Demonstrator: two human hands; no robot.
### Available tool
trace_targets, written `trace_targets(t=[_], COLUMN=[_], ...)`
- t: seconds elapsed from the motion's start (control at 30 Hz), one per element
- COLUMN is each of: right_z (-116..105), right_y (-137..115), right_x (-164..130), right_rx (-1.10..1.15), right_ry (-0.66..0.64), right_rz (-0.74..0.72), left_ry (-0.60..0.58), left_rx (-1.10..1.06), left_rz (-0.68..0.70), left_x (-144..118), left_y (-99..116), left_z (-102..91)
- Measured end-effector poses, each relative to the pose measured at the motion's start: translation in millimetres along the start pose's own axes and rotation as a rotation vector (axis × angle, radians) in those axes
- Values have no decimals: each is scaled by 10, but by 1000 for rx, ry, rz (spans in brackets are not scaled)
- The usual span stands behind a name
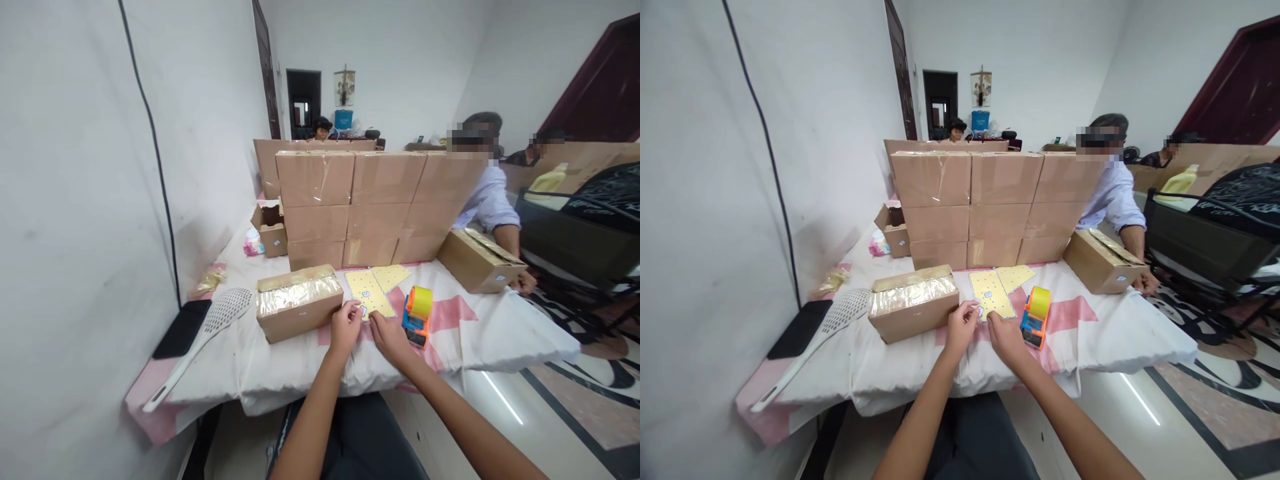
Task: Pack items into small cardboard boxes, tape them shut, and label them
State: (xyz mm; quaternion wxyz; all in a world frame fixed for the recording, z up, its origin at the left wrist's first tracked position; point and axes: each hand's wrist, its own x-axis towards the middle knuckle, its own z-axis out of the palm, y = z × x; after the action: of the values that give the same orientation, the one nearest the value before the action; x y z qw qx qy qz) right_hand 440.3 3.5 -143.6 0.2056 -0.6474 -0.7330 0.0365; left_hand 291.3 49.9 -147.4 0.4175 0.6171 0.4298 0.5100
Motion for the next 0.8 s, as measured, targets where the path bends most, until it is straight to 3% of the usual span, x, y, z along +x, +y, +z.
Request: trace_targets(t=[0.2,0.3,0.8], right_z=[135,162,188], right_y=[67,71,37], right_x=[60,65,3], right_rx=[397,482,437], right_ry=[208,222,202], right_rz=[54,54,35], left_ry=[-104,-193,-151], left_rx=[141,236,297], left_rz=[37,96,200], left_x=[-11,-18,-91], left_y=[-11,-21,11], left_z=[10,20,-27])
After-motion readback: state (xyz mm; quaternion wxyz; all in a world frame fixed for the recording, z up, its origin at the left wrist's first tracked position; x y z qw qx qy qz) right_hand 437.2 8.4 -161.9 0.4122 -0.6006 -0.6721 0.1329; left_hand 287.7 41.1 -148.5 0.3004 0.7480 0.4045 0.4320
